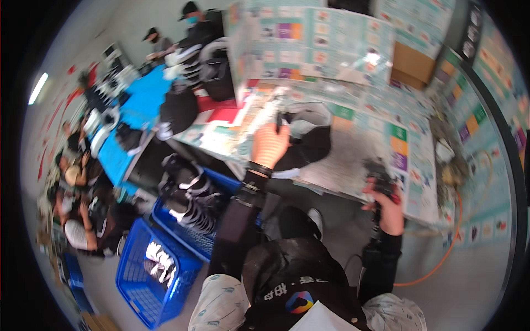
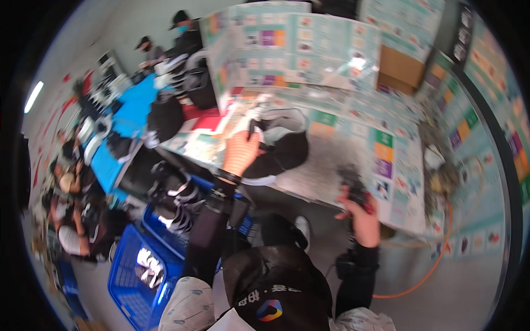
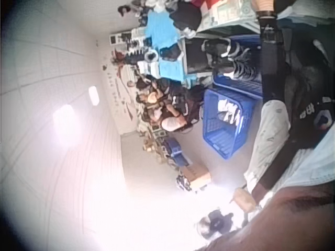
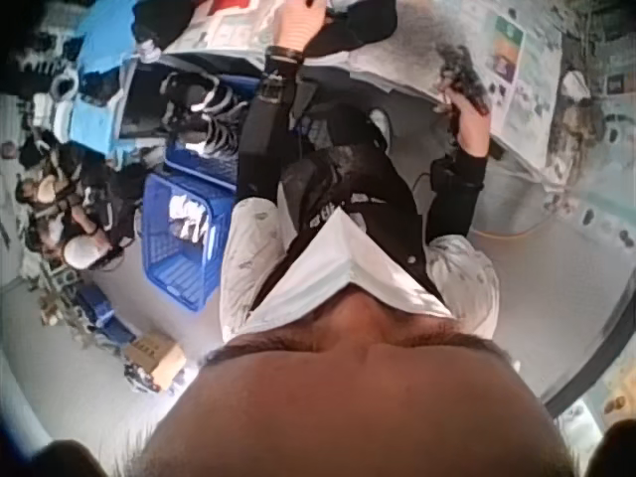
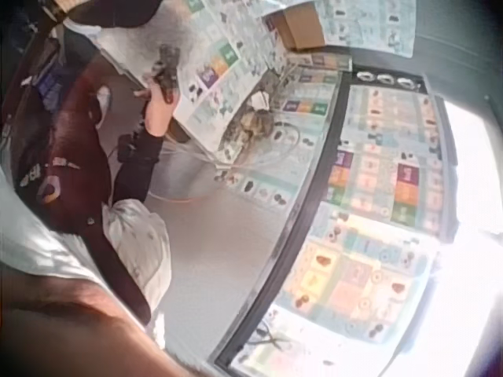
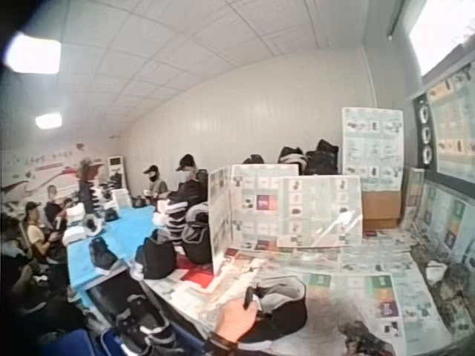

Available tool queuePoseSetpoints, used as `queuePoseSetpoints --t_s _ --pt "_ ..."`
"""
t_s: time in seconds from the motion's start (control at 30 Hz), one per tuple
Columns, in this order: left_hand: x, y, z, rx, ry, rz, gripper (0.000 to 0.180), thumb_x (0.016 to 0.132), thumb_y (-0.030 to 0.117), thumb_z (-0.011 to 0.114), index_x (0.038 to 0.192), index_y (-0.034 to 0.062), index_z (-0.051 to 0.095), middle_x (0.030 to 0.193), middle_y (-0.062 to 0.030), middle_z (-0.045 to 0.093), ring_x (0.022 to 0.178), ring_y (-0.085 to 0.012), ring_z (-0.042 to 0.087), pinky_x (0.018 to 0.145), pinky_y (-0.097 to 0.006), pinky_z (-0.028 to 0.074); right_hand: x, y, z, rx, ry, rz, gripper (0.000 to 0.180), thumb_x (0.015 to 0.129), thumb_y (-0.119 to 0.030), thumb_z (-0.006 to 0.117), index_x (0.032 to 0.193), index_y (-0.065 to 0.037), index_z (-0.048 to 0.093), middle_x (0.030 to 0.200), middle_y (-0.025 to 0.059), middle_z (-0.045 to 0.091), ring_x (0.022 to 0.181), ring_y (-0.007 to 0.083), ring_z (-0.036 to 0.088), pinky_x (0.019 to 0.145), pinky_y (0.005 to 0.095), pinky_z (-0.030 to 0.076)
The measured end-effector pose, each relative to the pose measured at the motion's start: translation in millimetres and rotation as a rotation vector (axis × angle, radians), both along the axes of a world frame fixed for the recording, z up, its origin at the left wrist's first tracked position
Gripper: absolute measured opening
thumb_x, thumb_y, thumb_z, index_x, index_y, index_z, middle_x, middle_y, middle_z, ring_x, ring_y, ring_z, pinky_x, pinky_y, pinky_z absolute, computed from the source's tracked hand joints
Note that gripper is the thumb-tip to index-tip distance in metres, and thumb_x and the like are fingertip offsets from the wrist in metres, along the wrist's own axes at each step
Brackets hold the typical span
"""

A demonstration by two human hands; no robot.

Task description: The person cleans the edges and interior of black and white shoes using a small air nozzle and a brush, then picks up and handles additional shoes from a bin.

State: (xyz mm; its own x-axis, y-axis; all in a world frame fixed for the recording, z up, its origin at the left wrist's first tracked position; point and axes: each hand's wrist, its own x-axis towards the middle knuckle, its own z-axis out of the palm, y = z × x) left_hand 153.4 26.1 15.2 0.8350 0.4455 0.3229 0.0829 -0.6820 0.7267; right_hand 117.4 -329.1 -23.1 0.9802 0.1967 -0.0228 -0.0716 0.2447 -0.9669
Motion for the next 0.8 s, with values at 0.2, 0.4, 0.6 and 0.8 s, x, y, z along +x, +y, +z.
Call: queuePoseSetpoints --t_s 0.2,0.4,0.6,0.8 --pt "51 -27 -24 -0.013 0.161 -0.093 0.039 0.096 0.030 0.059 0.083 -0.0051 0.068 0.069 -0.0151 0.075 0.064 -0.0210 0.074 0.066 -0.034 0.058 -10 15 -22 0.074 0.005 0.046 0.023 0.097 -0.010 0.069 0.117 0.001 0.066 0.098 0.0074 0.072 0.091 0.0163 0.072 0.054 0.0257 0.052" --pt "44 -19 -25 -0.001 0.229 -0.072 0.043 0.094 0.037 0.057 0.089 -0.0033 0.072 0.065 -0.0129 0.073 0.076 -0.0315 0.075 0.086 -0.040 0.056 -23 21 -16 0.026 -0.099 0.063 0.011 0.094 -0.007 0.067 0.103 -0.001 0.066 0.078 0.0033 0.066 0.060 0.0076 0.055 0.051 0.0226 0.039" --pt "39 -20 -25 -0.026 0.218 -0.064 0.042 0.093 0.036 0.058 0.090 -0.0037 0.071 0.065 -0.0128 0.074 0.076 -0.0308 0.076 0.084 -0.040 0.057 -29 14 -28 -0.090 -0.033 0.013 0.008 0.091 -0.008 0.068 0.095 -0.002 0.064 0.072 0.0015 0.063 0.058 0.0059 0.053 0.056 0.0235 0.039" --pt "39 -15 -26 -0.034 0.191 -0.074 0.041 0.094 0.035 0.059 0.088 -0.0041 0.071 0.065 -0.0140 0.073 0.073 -0.0301 0.076 0.083 -0.039 0.057 -32 16 -38 -0.097 -0.064 0.024 0.010 0.087 -0.001 0.066 0.096 0.003 0.064 0.080 0.0042 0.065 0.073 0.0107 0.060 0.069 0.0265 0.048"
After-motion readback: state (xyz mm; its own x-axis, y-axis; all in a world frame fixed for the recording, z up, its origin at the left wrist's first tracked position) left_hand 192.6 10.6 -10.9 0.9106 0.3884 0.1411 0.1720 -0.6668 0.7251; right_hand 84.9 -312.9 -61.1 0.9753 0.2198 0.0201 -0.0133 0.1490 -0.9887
